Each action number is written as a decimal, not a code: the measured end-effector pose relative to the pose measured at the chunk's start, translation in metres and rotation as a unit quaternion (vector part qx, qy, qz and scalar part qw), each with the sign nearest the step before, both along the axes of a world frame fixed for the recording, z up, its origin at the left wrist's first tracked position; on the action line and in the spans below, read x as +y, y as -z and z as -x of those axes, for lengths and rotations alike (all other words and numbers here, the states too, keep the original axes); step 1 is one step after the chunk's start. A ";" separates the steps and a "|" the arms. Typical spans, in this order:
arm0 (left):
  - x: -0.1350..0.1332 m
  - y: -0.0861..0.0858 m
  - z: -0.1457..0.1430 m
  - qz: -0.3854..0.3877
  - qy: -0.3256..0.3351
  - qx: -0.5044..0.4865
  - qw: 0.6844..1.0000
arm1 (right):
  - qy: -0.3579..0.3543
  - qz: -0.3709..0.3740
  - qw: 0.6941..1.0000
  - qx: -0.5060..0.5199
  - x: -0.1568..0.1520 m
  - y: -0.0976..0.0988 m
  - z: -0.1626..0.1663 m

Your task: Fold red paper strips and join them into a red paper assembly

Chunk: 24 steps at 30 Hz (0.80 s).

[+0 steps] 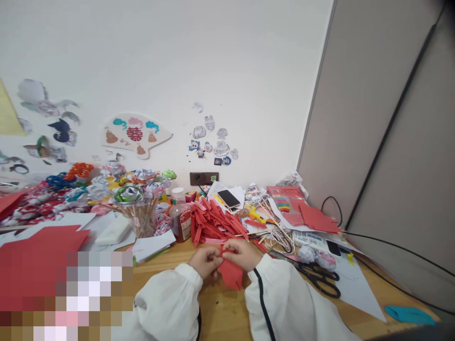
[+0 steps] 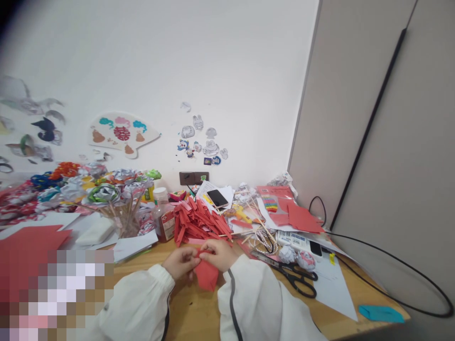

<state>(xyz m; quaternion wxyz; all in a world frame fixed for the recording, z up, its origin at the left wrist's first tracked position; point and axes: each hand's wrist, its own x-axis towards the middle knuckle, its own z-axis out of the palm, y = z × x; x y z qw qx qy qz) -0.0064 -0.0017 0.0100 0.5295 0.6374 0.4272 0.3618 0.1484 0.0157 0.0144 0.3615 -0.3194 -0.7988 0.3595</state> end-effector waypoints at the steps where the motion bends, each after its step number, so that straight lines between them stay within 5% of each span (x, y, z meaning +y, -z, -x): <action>1: 0.001 -0.001 0.001 -0.003 -0.011 -0.025 1.000 | -0.005 0.021 0.999 0.024 0.001 0.000 -0.001; 7: 0.008 -0.012 0.009 0.013 -0.155 -0.196 0.968 | -0.037 0.136 0.980 0.141 0.015 0.004 -0.009; 14: 0.007 -0.012 0.009 0.024 -0.152 -0.151 0.976 | 0.025 0.130 0.979 0.153 0.023 0.013 -0.009; 24: 0.010 -0.014 0.016 0.010 -0.125 -0.134 0.983 | 0.002 0.119 0.979 0.165 0.019 0.006 -0.011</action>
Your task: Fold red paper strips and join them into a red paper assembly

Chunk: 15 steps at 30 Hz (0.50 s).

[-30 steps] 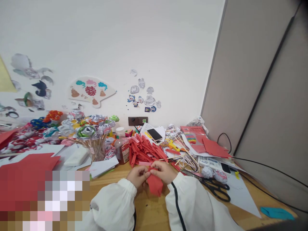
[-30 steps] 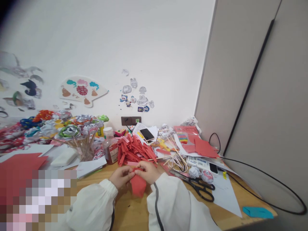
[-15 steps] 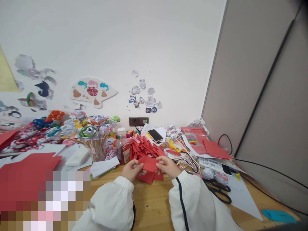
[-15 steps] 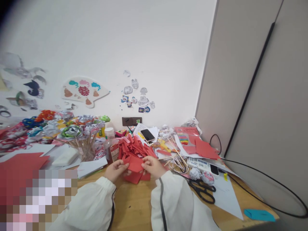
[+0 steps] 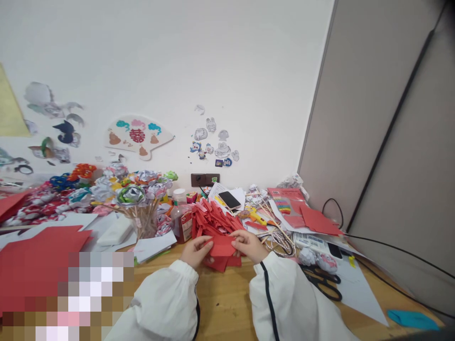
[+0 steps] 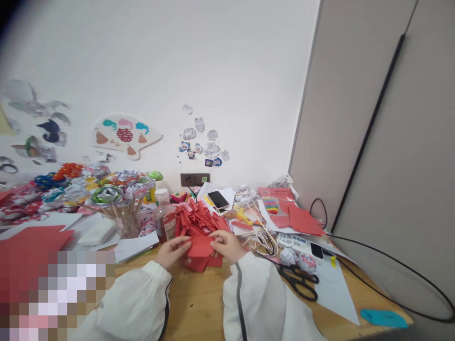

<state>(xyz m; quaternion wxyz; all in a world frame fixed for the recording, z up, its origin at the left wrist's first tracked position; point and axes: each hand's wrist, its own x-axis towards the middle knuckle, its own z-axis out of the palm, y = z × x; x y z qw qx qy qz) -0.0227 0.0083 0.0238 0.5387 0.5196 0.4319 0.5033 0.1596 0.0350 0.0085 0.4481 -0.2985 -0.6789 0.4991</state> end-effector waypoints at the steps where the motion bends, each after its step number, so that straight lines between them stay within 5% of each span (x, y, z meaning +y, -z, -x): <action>1: -0.001 -0.001 0.001 0.004 0.008 -0.008 1.000 | -0.002 0.001 1.000 0.005 -0.001 -0.002 0.000; 8: -0.004 -0.004 0.000 0.030 0.032 -0.113 0.993 | 0.026 -0.036 0.999 0.008 -0.008 -0.008 0.001; 15: -0.008 -0.009 -0.004 0.056 0.009 -0.087 0.995 | 0.073 -0.202 0.972 -0.097 -0.013 -0.012 0.000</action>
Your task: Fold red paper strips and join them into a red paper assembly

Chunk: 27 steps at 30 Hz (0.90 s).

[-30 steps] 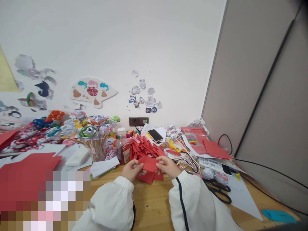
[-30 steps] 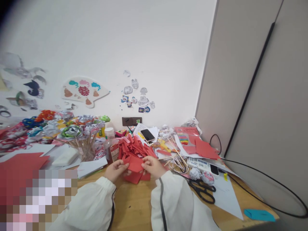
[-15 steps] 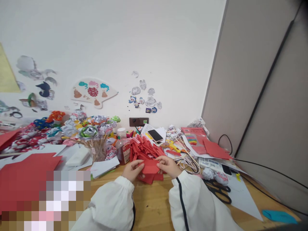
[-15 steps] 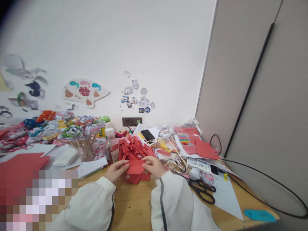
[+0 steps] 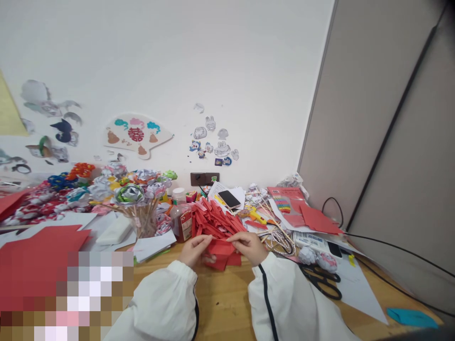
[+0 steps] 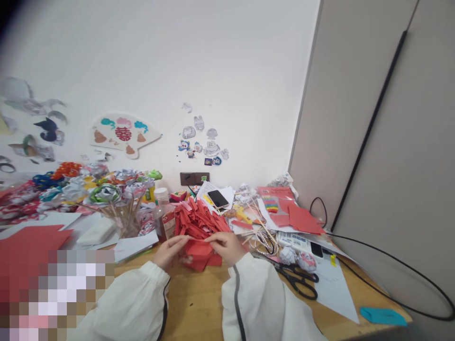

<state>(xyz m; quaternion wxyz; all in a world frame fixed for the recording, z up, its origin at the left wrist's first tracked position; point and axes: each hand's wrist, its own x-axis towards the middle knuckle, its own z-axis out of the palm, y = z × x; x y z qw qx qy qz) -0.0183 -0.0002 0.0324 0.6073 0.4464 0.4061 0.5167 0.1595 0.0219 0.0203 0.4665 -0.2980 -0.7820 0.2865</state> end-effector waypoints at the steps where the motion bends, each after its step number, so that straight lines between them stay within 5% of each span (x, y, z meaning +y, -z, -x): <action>1: 0.000 0.001 -0.001 0.006 -0.009 0.010 1.000 | 0.001 -0.022 1.000 -0.015 -0.001 -0.002 0.000; 8: 0.004 0.006 -0.001 -0.007 -0.006 0.054 0.998 | 0.035 -0.072 0.995 -0.059 -0.008 -0.009 -0.003; 17: 0.004 0.011 -0.006 -0.089 0.056 0.135 0.985 | 0.023 0.034 0.996 -0.077 0.004 0.013 0.008; 27: 0.003 0.014 -0.008 -0.060 0.041 0.142 0.987 | 0.022 0.107 0.993 -0.036 0.013 0.028 0.010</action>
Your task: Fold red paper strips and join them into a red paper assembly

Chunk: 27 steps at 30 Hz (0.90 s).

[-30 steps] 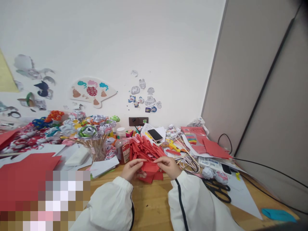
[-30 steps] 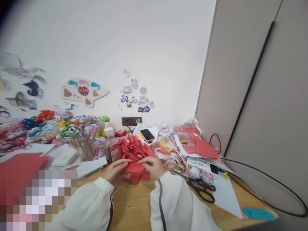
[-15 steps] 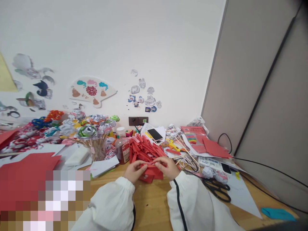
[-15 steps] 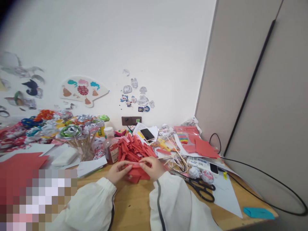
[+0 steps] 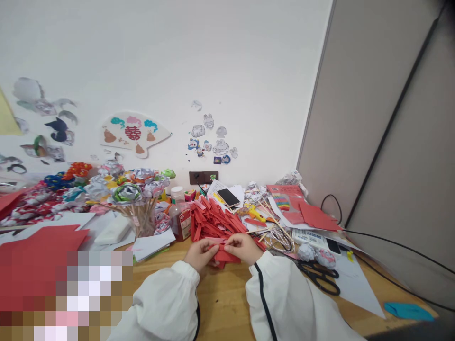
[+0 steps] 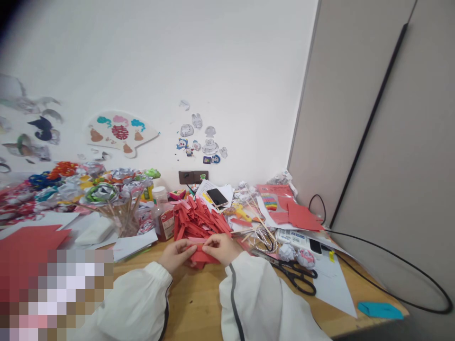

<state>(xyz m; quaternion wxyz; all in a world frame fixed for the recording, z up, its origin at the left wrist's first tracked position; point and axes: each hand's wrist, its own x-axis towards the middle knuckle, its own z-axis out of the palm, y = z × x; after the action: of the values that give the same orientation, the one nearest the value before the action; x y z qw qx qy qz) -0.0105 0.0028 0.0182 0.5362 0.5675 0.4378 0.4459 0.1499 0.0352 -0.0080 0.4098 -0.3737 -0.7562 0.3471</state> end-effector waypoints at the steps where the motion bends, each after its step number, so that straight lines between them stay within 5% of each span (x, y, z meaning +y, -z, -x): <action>1: -0.002 -0.001 -0.001 -0.002 -0.008 0.006 1.000 | -0.002 -0.001 1.000 -0.003 -0.001 0.000 0.000; 9: -0.007 -0.011 -0.002 -0.061 -0.024 0.068 0.996 | -0.043 -0.004 0.999 -0.025 -0.005 -0.014 -0.004; 15: -0.006 -0.013 0.001 -0.022 -0.006 0.034 0.999 | -0.064 0.012 0.997 -0.029 -0.002 -0.027 -0.018; 27: -0.003 -0.009 0.003 -0.006 -0.001 0.027 1.000 | -0.035 -0.026 0.998 -0.044 0.004 -0.022 -0.024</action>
<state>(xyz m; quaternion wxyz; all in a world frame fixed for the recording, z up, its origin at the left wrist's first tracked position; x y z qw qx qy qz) -0.0139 -0.0001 0.0276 0.5205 0.5822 0.4496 0.4336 0.1741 0.0391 0.0142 0.3736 -0.3505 -0.7950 0.3248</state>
